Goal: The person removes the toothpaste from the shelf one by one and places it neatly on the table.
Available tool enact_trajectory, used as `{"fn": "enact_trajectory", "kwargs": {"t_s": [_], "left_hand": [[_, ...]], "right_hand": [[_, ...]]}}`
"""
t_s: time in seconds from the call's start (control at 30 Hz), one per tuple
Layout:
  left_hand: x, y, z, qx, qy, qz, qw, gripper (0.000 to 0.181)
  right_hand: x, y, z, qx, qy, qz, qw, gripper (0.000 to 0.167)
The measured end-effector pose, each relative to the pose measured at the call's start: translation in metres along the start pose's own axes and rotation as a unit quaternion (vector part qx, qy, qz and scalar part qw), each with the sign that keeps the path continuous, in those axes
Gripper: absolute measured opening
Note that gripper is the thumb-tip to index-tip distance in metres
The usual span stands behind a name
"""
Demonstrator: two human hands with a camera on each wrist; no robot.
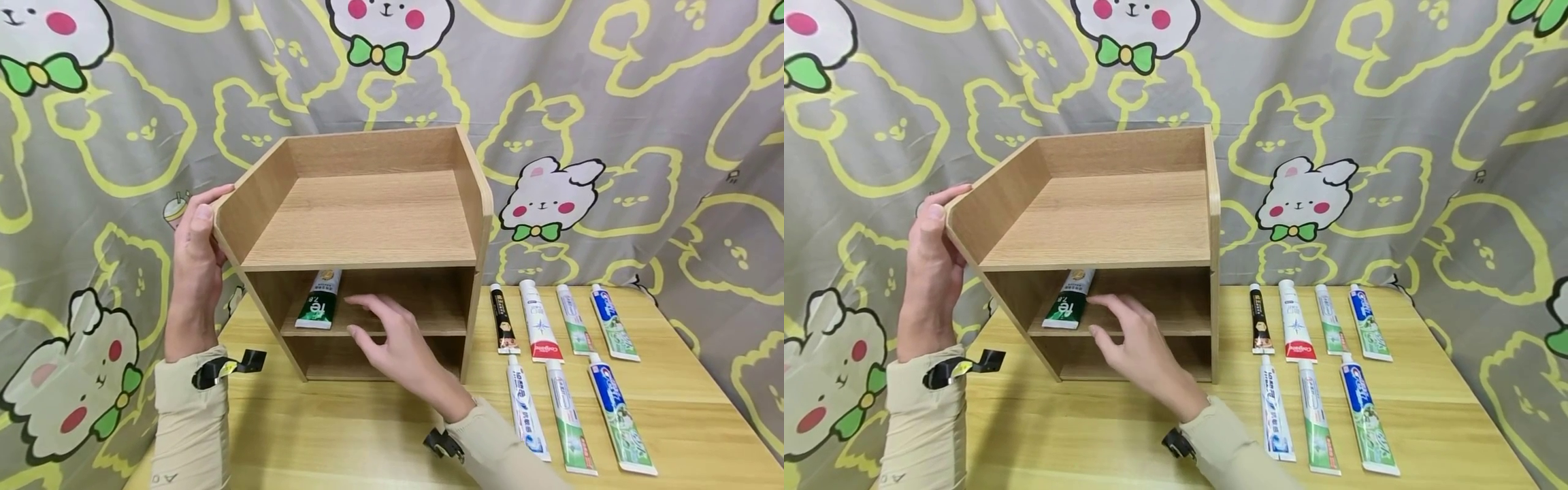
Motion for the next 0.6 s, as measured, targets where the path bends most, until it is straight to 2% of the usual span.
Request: {"fn": "enact_trajectory", "kwargs": {"t_s": [0.2,0.47,0.6], "left_hand": [[-0.002,0.0,0.0,0.0,-0.004,0.001,1.0,0.045],[-0.001,-0.001,0.0,0.003,0.0,0.007,1.0,0.046],[-0.001,-0.001,0.0,0.004,0.0,0.007,1.0,0.046]], "right_hand": [[-0.003,-0.009,0.019,0.013,-0.019,-0.022,0.9995,0.04],[-0.021,-0.025,0.041,0.055,-0.098,-0.003,0.9936,0.047],[-0.027,-0.034,0.049,0.065,-0.122,-0.011,0.9904,0.05]]}}
Point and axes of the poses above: each hand's wrist, its own z-axis towards the middle knuckle, its own y-axis out of the back of the hand, x = y × z, the point moved 10 cm from there along z, towards the middle knuckle, and after that the axes turned 15 degrees about x, right-handed, at the moved point
